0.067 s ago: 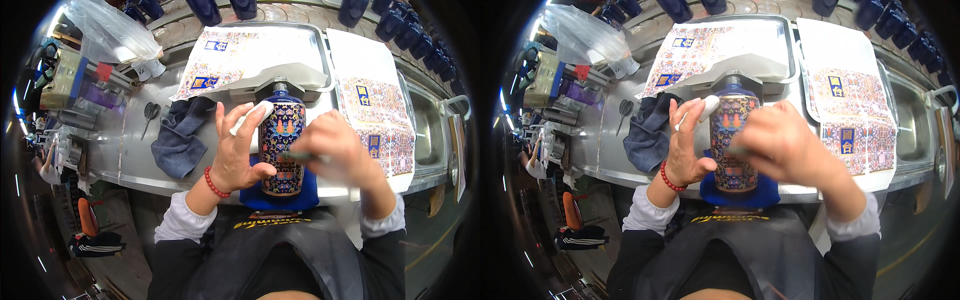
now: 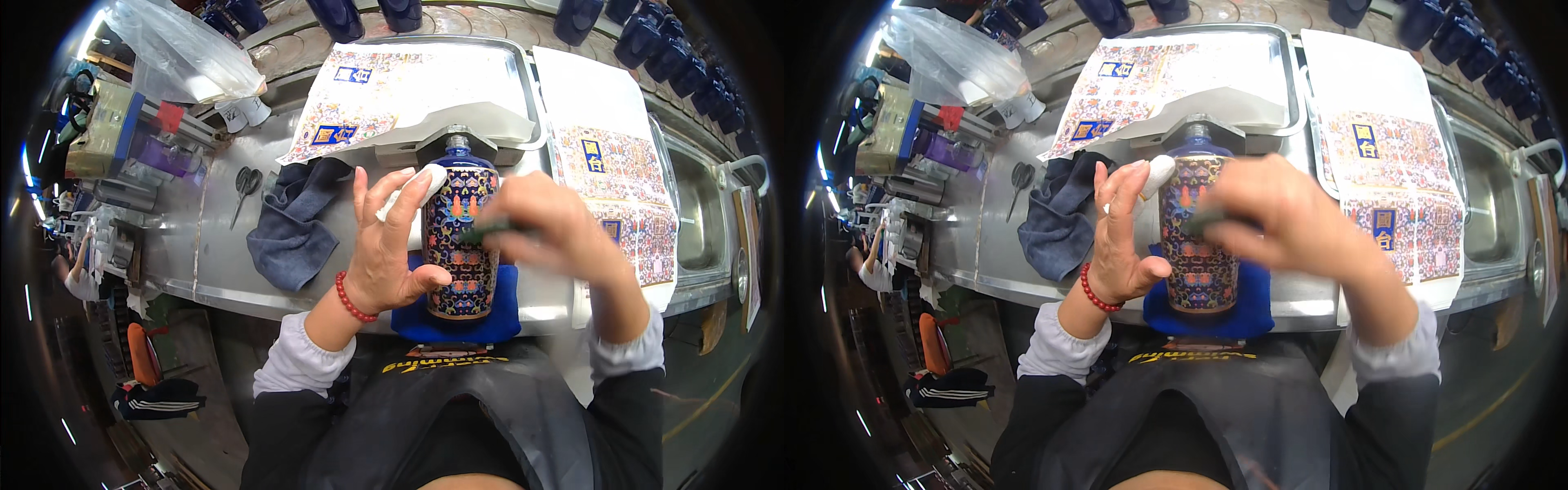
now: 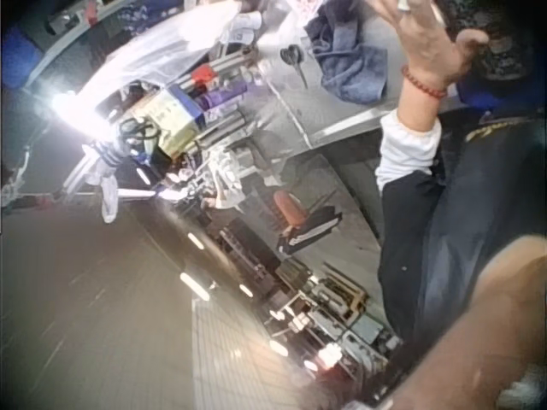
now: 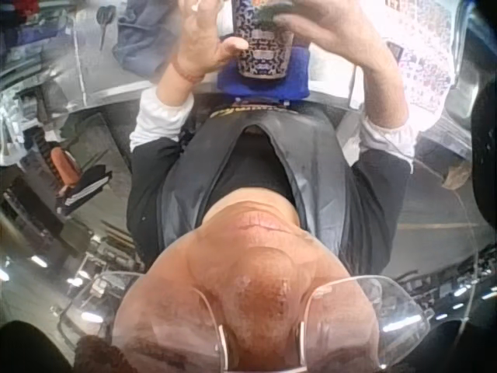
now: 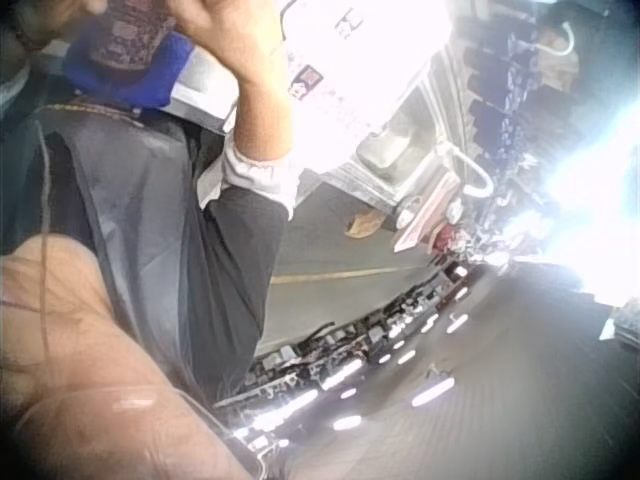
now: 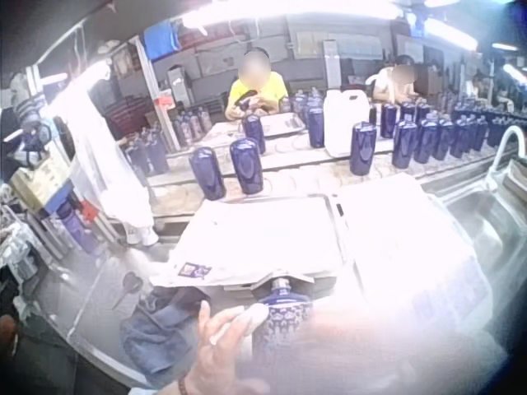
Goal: The person applies a decorative sticker to a cylindrical bottle and uses a green squeegee to smooth it. They rotate the bottle and repeatedly press and rub the sticker surface to remove air bubbles and ensure adhesion.
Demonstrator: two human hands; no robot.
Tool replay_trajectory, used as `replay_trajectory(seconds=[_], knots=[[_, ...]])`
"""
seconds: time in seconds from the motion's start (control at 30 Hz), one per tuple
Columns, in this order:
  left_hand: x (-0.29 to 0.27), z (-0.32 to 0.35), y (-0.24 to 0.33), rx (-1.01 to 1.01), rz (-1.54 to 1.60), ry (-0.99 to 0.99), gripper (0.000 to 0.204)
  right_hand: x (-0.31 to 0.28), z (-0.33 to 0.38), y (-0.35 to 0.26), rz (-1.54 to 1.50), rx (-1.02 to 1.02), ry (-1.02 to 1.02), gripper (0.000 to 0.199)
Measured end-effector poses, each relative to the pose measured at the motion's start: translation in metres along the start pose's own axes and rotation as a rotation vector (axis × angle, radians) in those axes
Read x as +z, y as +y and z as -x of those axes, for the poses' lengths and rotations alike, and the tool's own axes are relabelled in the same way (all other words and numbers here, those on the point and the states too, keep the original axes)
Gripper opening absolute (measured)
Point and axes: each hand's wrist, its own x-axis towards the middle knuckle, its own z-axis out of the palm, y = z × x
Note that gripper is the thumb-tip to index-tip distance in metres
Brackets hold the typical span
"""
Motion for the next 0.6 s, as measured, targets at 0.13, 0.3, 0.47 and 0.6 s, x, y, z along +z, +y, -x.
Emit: replay_trajectory(seconds=[0.13, 0.3, 0.47, 0.6], knots=[[0.003, 0.008, 0.0, -0.04, -0.014, -0.008, 0.106, 0.003, -0.021, 0.006, 0.674, 0.038, 0.369, 0.027], [0.004, 0.01, 0.005, -0.112, -0.018, -0.099, 0.106, 0.032, 0.038, -0.002, 0.153, -0.001, 0.215, 0.023], [0.008, 0.002, 0.011, -0.111, -0.039, -0.119, 0.108, 0.046, 0.053, 0.015, -0.248, 0.564, 0.707, 0.024], [0.006, -0.003, 0.013, -0.092, -0.09, -0.136, 0.108, 0.059, 0.039, 0.017, -0.607, 0.624, 0.774, 0.028]])
